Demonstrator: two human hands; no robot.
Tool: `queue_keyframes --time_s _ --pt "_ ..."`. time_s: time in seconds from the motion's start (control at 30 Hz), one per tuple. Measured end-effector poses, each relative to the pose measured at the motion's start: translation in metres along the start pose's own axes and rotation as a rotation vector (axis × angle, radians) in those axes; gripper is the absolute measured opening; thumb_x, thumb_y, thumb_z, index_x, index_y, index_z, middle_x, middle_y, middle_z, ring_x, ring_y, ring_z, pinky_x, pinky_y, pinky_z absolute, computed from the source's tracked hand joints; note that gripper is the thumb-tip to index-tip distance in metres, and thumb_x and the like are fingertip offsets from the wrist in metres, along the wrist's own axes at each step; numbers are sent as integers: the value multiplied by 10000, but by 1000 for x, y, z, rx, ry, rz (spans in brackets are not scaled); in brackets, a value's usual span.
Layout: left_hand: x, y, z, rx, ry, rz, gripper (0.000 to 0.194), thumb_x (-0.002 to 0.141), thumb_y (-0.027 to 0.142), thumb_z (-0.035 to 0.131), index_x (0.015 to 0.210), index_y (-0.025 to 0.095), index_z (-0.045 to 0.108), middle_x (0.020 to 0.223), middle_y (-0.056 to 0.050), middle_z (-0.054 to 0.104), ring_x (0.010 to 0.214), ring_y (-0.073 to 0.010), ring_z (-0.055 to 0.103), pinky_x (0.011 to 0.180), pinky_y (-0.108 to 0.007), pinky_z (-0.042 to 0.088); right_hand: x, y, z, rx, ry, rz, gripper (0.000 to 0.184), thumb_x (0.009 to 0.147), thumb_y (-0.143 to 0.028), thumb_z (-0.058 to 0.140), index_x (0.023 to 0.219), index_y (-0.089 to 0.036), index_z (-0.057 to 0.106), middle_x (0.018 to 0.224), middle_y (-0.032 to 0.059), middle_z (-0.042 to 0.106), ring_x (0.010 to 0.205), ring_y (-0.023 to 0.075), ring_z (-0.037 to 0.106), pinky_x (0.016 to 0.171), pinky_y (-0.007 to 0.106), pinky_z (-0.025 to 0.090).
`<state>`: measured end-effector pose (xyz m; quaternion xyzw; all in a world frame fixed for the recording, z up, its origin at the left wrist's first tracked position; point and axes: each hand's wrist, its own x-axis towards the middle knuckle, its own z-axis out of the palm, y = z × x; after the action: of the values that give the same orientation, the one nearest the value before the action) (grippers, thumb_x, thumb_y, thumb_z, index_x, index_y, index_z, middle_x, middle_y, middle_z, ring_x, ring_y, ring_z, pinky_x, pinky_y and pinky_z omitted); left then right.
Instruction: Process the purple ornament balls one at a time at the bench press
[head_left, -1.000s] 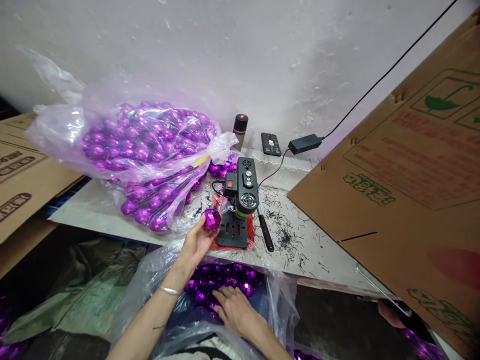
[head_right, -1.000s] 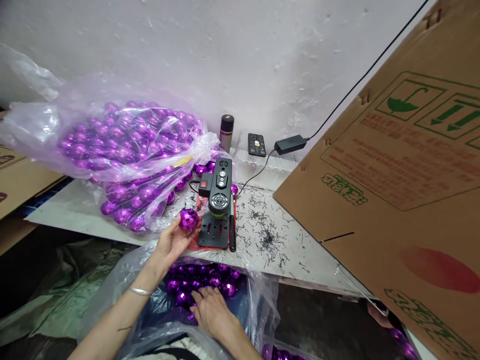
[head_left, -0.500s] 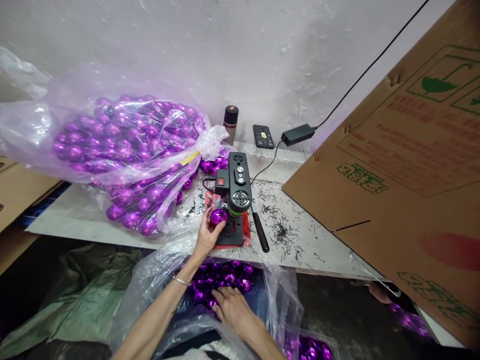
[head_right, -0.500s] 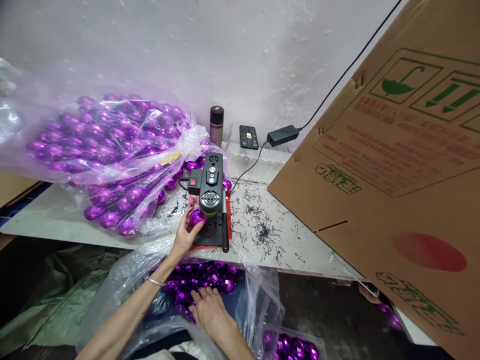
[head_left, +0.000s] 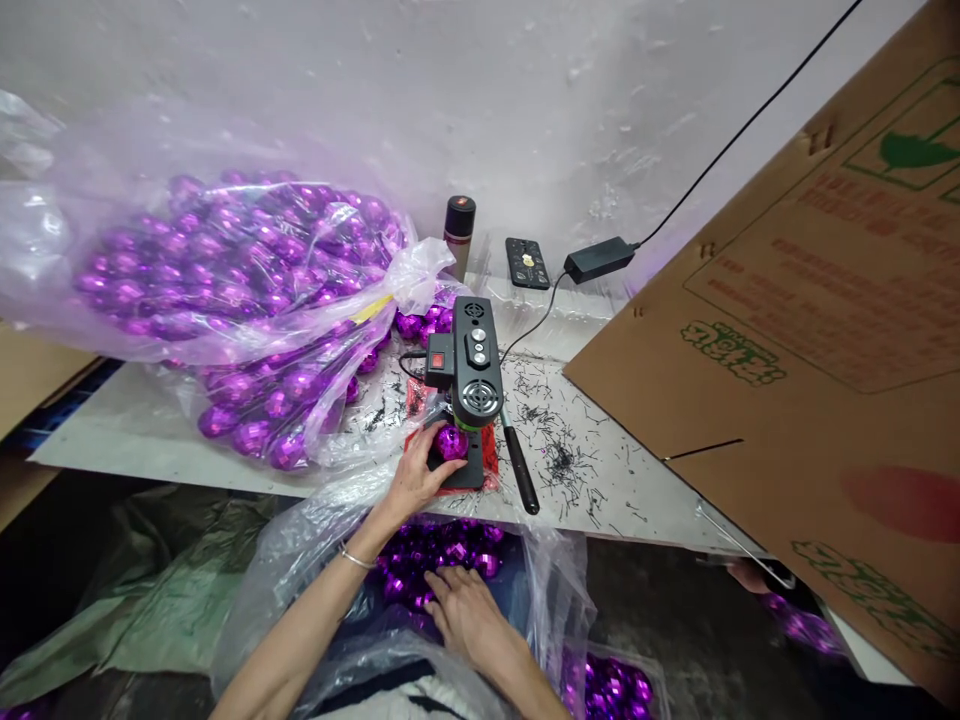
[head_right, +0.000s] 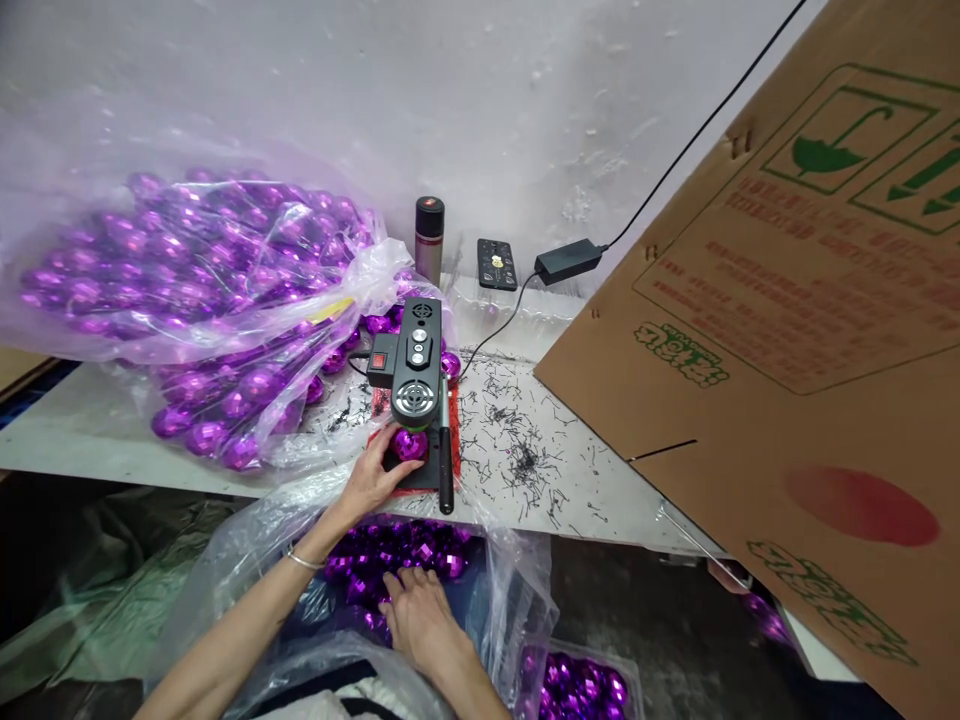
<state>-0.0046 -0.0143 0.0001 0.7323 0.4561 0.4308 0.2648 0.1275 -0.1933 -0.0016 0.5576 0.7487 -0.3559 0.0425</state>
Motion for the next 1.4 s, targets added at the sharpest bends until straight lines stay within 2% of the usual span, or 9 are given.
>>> queue_keyframes --time_s 0.13,0.27,0.4,0.47,0.53,0.7,0.77,0.87,1.4 --pt "3 2 1 47 -18 83 639 924 454 770 1471 218 540 1387 -154 700 1312 -331 666 1101 -498 546 -8 0 -17 -10 -15 12 463 1052 -293 463 1484 -188 590 1463 162 673 1364 329 643 1193 511 477" --pt "9 1 6 47 -17 46 608 898 429 803 1426 219 586 1340 -143 724 1263 -331 690 1076 -504 555 -32 11 -61 75 98 -95 356 1049 -291 500 1318 -203 715 1286 113 779 1202 279 738 1103 435 564" --pt "10 0 9 11 -28 3 615 879 423 821 1416 224 599 1356 -142 721 1283 -332 680 1100 -519 534 -45 25 -122 152 771 -286 338 1057 -280 533 1368 -237 659 1148 89 806 954 183 784 844 300 661" --pt "10 0 9 -16 -29 -6 613 873 427 824 1408 222 607 1363 -145 720 1292 -333 676 1111 -521 526 -38 25 -148 61 1183 -352 512 1010 -214 618 1512 -236 521 1245 126 753 887 173 767 755 304 672" --pt "10 1 9 -40 -25 -9 611 869 432 826 1403 223 613 1363 -145 721 1289 -333 678 1122 -525 517 -24 18 -169 -63 1383 -424 669 950 -259 728 1559 -243 454 1350 163 685 950 201 756 745 347 687" --pt "11 5 7 -69 -42 -26 633 860 443 831 1416 232 613 1366 -136 721 1291 -333 676 1143 -533 499 8 -9 -197 -3 1362 -677 385 1018 -432 615 1324 -198 618 1121 123 749 820 181 730 651 324 638" --pt "11 6 6 -82 -50 -21 640 855 455 833 1413 228 617 1363 -137 724 1292 -338 676 1158 -541 485 15 -17 -199 56 1350 -692 206 1055 -370 541 1062 -206 665 910 60 743 703 146 682 609 285 571" --pt "12 6 6 -100 -58 -17 639 856 462 829 1408 218 620 1362 -145 725 1293 -345 676 1161 -544 482 24 -23 -190 39 1411 -613 286 1069 -246 465 803 -225 568 717 6 647 638 124 619 585 261 476" --pt "12 7 7 -87 -52 -30 637 863 481 818 1409 225 616 1361 -143 729 1282 -341 686 1179 -555 464 51 -8 -156 113 1503 -602 292 1084 -260 353 840 -260 513 719 -7 586 621 157 529 645 327 480"
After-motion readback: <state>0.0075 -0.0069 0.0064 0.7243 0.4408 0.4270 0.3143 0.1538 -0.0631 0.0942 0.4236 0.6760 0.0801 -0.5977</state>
